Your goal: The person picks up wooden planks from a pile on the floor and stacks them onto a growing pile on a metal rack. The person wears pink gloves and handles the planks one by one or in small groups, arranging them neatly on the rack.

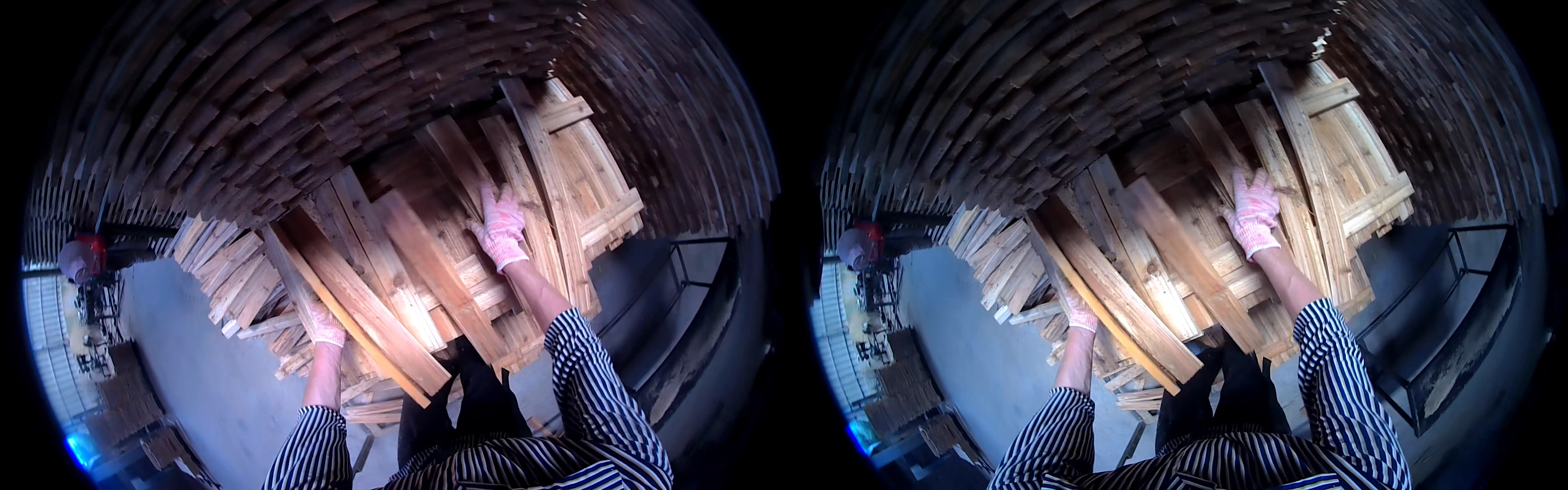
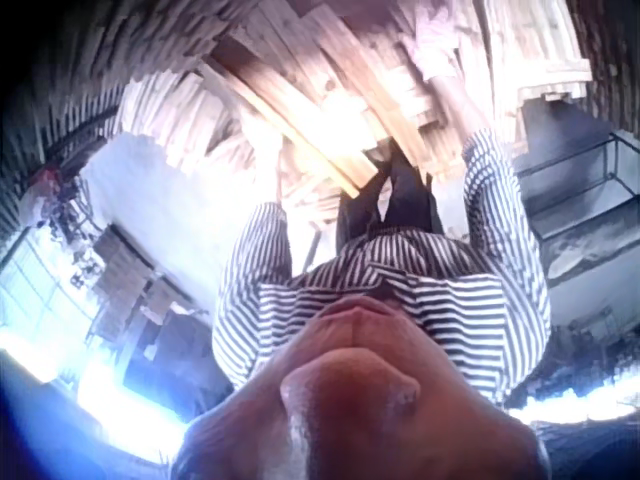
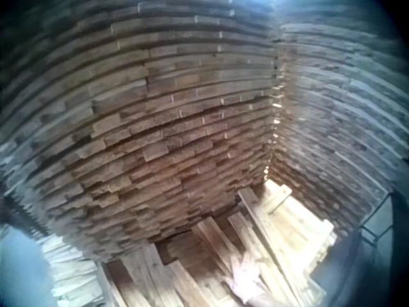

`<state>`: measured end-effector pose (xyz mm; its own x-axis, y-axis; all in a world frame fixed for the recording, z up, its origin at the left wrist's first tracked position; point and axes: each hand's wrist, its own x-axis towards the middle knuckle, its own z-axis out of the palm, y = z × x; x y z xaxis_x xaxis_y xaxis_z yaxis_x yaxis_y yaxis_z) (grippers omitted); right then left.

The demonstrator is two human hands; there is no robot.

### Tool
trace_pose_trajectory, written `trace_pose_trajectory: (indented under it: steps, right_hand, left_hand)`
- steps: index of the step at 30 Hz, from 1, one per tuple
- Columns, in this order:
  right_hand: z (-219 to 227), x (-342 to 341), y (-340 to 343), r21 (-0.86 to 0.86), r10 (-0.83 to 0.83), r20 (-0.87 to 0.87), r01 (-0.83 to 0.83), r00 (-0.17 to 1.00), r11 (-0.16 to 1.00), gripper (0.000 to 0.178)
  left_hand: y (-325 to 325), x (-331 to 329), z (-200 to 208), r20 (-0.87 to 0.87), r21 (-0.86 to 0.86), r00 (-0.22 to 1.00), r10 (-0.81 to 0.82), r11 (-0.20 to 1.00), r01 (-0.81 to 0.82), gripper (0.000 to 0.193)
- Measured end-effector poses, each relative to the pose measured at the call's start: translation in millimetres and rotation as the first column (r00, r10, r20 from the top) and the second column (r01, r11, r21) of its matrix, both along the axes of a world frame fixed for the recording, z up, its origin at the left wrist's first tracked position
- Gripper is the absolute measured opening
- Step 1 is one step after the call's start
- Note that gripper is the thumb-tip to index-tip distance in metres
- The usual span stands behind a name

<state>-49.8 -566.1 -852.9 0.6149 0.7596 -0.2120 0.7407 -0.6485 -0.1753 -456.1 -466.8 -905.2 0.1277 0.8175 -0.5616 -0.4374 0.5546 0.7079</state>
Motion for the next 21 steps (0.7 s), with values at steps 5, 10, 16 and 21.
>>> trace_pose_trajectory:
  steps: [5,10,16,21]
  right_hand:
    - [-3.0,-91.4,-14.5,0.388,0.159,-0.088,-0.113,0.983,0.915,0.093]
    - [-27.0,-132.3,-51.1,0.190,0.175,-0.147,-0.146,0.973,0.971,0.091]
    - [-28.9,-127.5,-9.4,0.254,0.120,-0.140,-0.082,0.983,0.964,0.077]
    - [-31.1,-105.2,85.6,0.161,0.155,-0.208,-0.122,0.966,0.979,0.061]
  left_hand:
    - [13.5,3.5,13.8,0.020,-0.017,1.000,0.022,1.000,-0.022,0.083]
    - [9.8,15.4,13.6,-0.080,0.146,0.989,0.121,0.983,-0.108,0.077]
    - [11.9,-12.8,-5.8,-0.036,-0.043,0.996,0.085,0.995,-0.086,0.066]
    - [24.0,2.3,-19.3,0.037,-0.083,0.999,0.005,0.997,-0.002,0.075]
